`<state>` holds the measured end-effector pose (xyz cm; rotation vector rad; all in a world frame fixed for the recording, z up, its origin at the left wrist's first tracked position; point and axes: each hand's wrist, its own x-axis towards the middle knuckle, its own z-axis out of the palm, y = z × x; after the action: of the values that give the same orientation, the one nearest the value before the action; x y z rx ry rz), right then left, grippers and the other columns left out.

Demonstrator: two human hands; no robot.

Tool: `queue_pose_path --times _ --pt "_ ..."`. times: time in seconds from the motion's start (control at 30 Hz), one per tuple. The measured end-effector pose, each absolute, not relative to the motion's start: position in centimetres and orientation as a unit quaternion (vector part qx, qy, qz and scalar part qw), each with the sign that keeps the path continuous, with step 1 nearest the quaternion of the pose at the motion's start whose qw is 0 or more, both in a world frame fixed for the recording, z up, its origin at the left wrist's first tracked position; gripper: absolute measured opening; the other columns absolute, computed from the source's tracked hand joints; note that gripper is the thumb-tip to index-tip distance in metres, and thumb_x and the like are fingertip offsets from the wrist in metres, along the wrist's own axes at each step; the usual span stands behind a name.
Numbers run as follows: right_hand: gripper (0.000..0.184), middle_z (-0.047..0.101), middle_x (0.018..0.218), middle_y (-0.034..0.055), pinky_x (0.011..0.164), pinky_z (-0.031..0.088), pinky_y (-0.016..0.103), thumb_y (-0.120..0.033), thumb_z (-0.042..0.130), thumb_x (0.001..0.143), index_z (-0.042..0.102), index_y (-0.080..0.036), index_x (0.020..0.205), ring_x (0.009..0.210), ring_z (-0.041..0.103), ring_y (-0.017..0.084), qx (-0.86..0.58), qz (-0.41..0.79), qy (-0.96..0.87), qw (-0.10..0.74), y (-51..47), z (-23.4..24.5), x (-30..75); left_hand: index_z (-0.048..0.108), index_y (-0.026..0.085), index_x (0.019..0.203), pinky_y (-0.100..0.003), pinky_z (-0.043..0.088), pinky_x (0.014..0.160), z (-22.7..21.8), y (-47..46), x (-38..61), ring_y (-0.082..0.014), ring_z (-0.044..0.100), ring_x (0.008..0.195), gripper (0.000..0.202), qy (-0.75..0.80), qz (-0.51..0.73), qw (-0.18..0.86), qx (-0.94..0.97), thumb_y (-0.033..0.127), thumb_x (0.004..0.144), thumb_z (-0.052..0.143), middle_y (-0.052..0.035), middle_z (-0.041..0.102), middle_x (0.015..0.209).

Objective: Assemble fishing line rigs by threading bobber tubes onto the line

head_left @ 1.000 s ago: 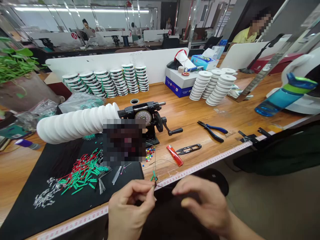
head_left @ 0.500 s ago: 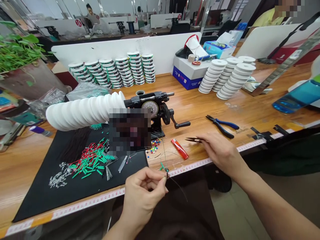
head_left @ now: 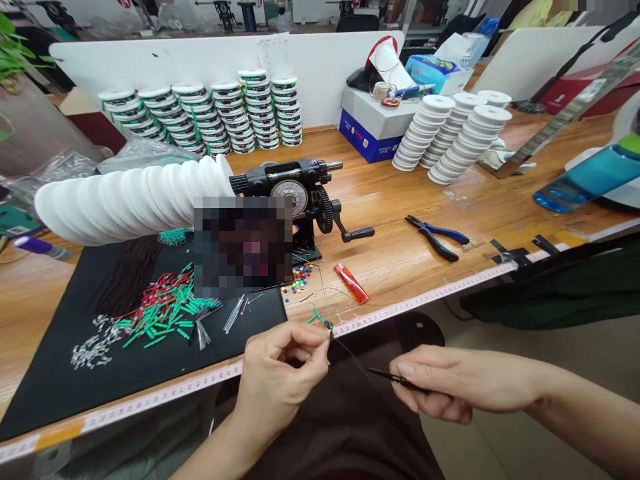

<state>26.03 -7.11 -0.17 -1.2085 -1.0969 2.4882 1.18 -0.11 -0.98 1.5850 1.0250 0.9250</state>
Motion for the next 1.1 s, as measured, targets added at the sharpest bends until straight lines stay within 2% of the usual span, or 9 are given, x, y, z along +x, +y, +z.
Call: queue_pose_path --times 0.13,0.33,0.47,0.63,0.7,0.77,0.87,1.0,1.1 --pt "0.061 0.024 0.054 -0.0111 0.043 0.016 0.020 -0.078 0.044 0.091 0.050 -0.017 0.086 0.047 0.016 0.007 -0.391 0.843 -0.364 0.062 -6.4 0.0 25.7 0.072 0.015 0.066 -0.015 0.054 0.048 -1.0 -0.1 1.1 -0.0112 0.066 0.050 0.009 0.419 0.376 0.501 0.658 0.011 0.074 0.071 -0.0031 0.075 0.067" --pt "0.070 0.037 0.057 -0.0065 0.044 0.026 0.018 -0.085 0.039 0.087 0.052 -0.016 0.083 0.048 0.029 0.007 -0.421 0.807 -0.414 0.015 -5.6 0.4 24.9 0.071 0.015 0.065 -0.016 0.053 0.046 -0.9 0.0 1.0 -0.0114 0.064 0.049 0.009 0.416 0.371 0.506 0.658 0.011 0.074 0.070 -0.0031 0.074 0.064" --pt "0.071 0.041 0.061 -0.0041 0.047 0.030 0.018 -0.087 0.035 0.086 0.047 -0.018 0.078 0.051 0.034 0.007 -0.437 0.773 -0.460 -0.014 -5.4 1.3 24.2 0.071 0.015 0.066 -0.017 0.053 0.047 -1.0 0.1 0.8 -0.0115 0.064 0.049 0.009 0.417 0.365 0.510 0.658 0.012 0.074 0.070 -0.0031 0.074 0.064" --pt "0.067 0.047 0.068 -0.0007 0.055 0.038 0.023 -0.079 0.025 0.095 0.047 -0.019 0.074 0.058 0.042 0.011 -0.432 0.712 -0.553 -0.016 -5.5 3.0 24.0 0.072 0.015 0.066 -0.016 0.052 0.047 -1.4 0.1 0.4 -0.0113 0.065 0.050 0.009 0.422 0.363 0.509 0.657 0.013 0.074 0.070 -0.0032 0.074 0.066" --pt "0.063 0.056 0.075 0.0030 0.065 0.044 0.027 -0.068 0.024 0.101 0.056 -0.019 0.080 0.068 0.052 0.016 -0.479 0.621 -0.621 0.015 -5.0 2.9 25.2 0.072 0.016 0.065 -0.015 0.052 0.047 -1.5 0.2 0.2 -0.0117 0.065 0.052 0.009 0.423 0.364 0.507 0.657 0.013 0.074 0.070 -0.0031 0.074 0.066" --pt "0.054 0.064 0.089 0.0071 0.075 0.047 0.033 -0.060 0.029 0.103 0.063 -0.019 0.097 0.082 0.059 0.021 -0.569 0.462 -0.676 0.073 -4.1 1.8 27.2 0.071 0.016 0.064 -0.016 0.053 0.047 -1.5 0.2 0.1 -0.0118 0.065 0.051 0.010 0.422 0.368 0.507 0.655 0.013 0.074 0.070 -0.0031 0.074 0.065" --pt "0.048 0.064 0.098 0.0121 0.079 0.047 0.038 -0.055 0.034 0.105 0.061 -0.018 0.119 0.089 0.061 0.027 -0.657 0.187 -0.719 0.127 -2.3 -1.0 30.6 0.072 0.015 0.065 -0.016 0.052 0.045 -1.4 0.1 0.1 -0.0113 0.064 0.048 0.010 0.423 0.372 0.514 0.647 0.014 0.074 0.070 -0.0037 0.075 0.066" --pt "0.047 0.061 0.097 0.0151 0.080 0.044 0.041 -0.046 0.032 0.107 0.065 -0.015 0.119 0.090 0.059 0.030 -0.631 -0.057 -0.769 0.082 -0.7 -3.4 32.2 0.071 0.015 0.065 -0.016 0.052 0.044 -1.0 0.0 0.2 -0.0111 0.064 0.048 0.010 0.426 0.375 0.520 0.638 0.013 0.075 0.070 -0.0040 0.075 0.067" --pt "0.039 0.061 0.104 0.0168 0.083 0.040 0.043 -0.043 0.039 0.106 0.065 -0.014 0.107 0.096 0.056 0.032 -0.630 -0.132 -0.760 0.091 -0.8 -2.8 30.1 0.070 0.015 0.064 -0.015 0.052 0.044 -0.9 -0.2 0.2 -0.0108 0.064 0.048 0.011 0.424 0.386 0.511 0.641 0.012 0.074 0.070 -0.0037 0.075 0.067"
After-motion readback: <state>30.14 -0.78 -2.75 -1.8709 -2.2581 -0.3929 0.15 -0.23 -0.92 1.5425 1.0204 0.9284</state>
